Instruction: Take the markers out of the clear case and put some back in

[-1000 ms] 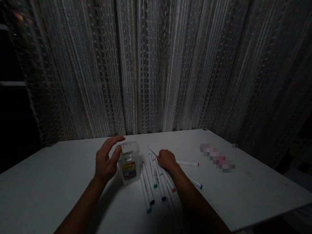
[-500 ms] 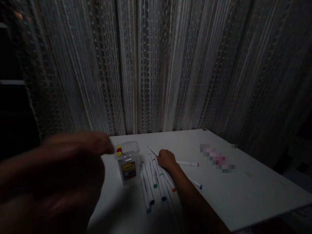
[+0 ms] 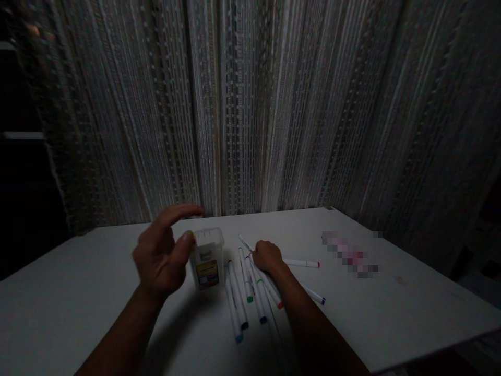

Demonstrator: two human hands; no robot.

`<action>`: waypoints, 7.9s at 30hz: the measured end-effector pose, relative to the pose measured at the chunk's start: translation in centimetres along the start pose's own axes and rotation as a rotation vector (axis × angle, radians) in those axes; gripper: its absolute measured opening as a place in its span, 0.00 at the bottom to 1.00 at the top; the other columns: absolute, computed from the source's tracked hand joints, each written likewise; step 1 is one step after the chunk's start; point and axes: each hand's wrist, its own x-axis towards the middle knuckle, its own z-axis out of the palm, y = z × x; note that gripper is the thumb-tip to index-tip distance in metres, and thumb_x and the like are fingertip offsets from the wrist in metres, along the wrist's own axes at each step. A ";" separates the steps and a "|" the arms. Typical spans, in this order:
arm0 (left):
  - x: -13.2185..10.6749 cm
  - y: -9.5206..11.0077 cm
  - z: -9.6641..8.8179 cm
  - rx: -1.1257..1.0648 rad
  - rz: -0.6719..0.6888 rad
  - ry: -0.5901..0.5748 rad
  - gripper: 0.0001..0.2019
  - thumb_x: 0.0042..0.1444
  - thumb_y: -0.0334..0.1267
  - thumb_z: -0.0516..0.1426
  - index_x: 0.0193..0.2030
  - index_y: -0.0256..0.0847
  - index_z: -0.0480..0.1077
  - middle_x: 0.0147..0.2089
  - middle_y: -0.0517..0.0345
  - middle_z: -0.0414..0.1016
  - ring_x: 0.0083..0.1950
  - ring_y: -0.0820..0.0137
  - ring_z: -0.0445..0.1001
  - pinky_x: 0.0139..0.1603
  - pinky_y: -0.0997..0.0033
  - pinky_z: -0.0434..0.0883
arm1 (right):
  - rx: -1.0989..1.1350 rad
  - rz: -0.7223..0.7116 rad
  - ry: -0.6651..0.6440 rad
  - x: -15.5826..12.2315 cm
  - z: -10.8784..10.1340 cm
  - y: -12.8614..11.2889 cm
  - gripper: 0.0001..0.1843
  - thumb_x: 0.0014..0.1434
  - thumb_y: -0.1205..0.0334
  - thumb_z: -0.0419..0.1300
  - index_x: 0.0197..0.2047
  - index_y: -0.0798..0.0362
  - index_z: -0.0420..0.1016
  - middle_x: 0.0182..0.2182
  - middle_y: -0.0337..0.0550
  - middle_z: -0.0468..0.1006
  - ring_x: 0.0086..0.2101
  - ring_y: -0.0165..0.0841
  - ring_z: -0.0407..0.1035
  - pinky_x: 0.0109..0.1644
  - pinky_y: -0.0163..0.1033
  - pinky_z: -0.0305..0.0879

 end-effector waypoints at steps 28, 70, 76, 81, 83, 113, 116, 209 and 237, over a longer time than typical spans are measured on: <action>-2.7 -5.2 1.9 0.002 -0.253 -0.144 0.20 0.55 0.50 0.47 0.42 0.37 0.68 0.43 0.52 0.72 0.44 0.65 0.70 0.43 0.69 0.65 | 0.003 -0.005 0.005 0.2 0.2 0.1 0.17 0.55 0.57 0.50 0.41 0.58 0.73 0.39 0.55 0.76 0.42 0.40 0.70 0.41 0.40 0.61; -3.1 -6.4 2.0 -0.059 -0.225 -0.057 0.21 0.54 0.52 0.47 0.43 0.37 0.68 0.47 0.50 0.69 0.52 0.62 0.66 0.54 0.64 0.62 | -0.005 -0.012 0.004 0.2 0.3 0.1 0.16 0.56 0.59 0.50 0.41 0.58 0.73 0.39 0.56 0.76 0.41 0.41 0.70 0.40 0.40 0.60; -3.0 -6.1 1.9 -0.061 -0.316 -0.180 0.24 0.53 0.54 0.46 0.44 0.36 0.67 0.45 0.50 0.70 0.48 0.62 0.68 0.49 0.65 0.65 | -0.025 -0.021 0.005 0.3 0.5 0.2 0.17 0.55 0.58 0.50 0.41 0.59 0.72 0.39 0.56 0.76 0.41 0.41 0.70 0.39 0.40 0.61; -2.6 -5.9 1.8 -0.051 -0.298 -0.145 0.24 0.53 0.54 0.46 0.44 0.37 0.67 0.47 0.50 0.70 0.51 0.61 0.66 0.50 0.64 0.64 | -0.020 -0.010 0.003 0.3 0.5 0.1 0.16 0.55 0.58 0.49 0.40 0.59 0.72 0.39 0.55 0.76 0.41 0.41 0.70 0.39 0.40 0.61; -2.7 -5.9 1.9 -0.064 -0.299 -0.158 0.23 0.53 0.53 0.46 0.44 0.37 0.67 0.47 0.50 0.70 0.49 0.61 0.67 0.49 0.64 0.64 | -0.020 -0.002 -0.009 0.3 0.4 0.1 0.16 0.56 0.58 0.50 0.40 0.58 0.72 0.39 0.55 0.76 0.41 0.41 0.70 0.40 0.39 0.61; -4.6 -6.6 2.8 -0.063 -0.186 -0.142 0.20 0.55 0.50 0.48 0.43 0.36 0.67 0.47 0.47 0.68 0.51 0.62 0.66 0.51 0.63 0.64 | -0.011 -0.010 -0.017 0.2 0.2 0.3 0.16 0.56 0.58 0.50 0.40 0.58 0.72 0.40 0.55 0.75 0.41 0.41 0.69 0.39 0.39 0.60; -4.1 -6.3 2.7 -0.062 -0.195 -0.120 0.20 0.54 0.51 0.47 0.42 0.36 0.67 0.46 0.48 0.69 0.50 0.62 0.67 0.51 0.63 0.64 | -0.005 -0.004 -0.009 0.2 0.4 0.5 0.16 0.56 0.57 0.50 0.40 0.57 0.72 0.39 0.54 0.76 0.41 0.40 0.70 0.40 0.39 0.60; -4.5 -6.4 2.9 -0.140 -0.243 -0.125 0.17 0.56 0.49 0.46 0.37 0.38 0.66 0.45 0.49 0.67 0.49 0.63 0.66 0.51 0.62 0.63 | -0.028 -0.007 -0.019 0.1 0.0 -0.1 0.15 0.56 0.59 0.49 0.40 0.58 0.72 0.40 0.55 0.75 0.41 0.40 0.70 0.39 0.39 0.60; -4.3 -5.9 2.8 -0.144 -0.259 -0.128 0.16 0.56 0.49 0.46 0.36 0.38 0.66 0.45 0.50 0.66 0.49 0.63 0.66 0.49 0.64 0.64 | 0.005 -0.028 -0.003 -0.1 -0.2 -0.3 0.18 0.56 0.53 0.50 0.39 0.57 0.72 0.39 0.52 0.76 0.41 0.39 0.69 0.40 0.39 0.59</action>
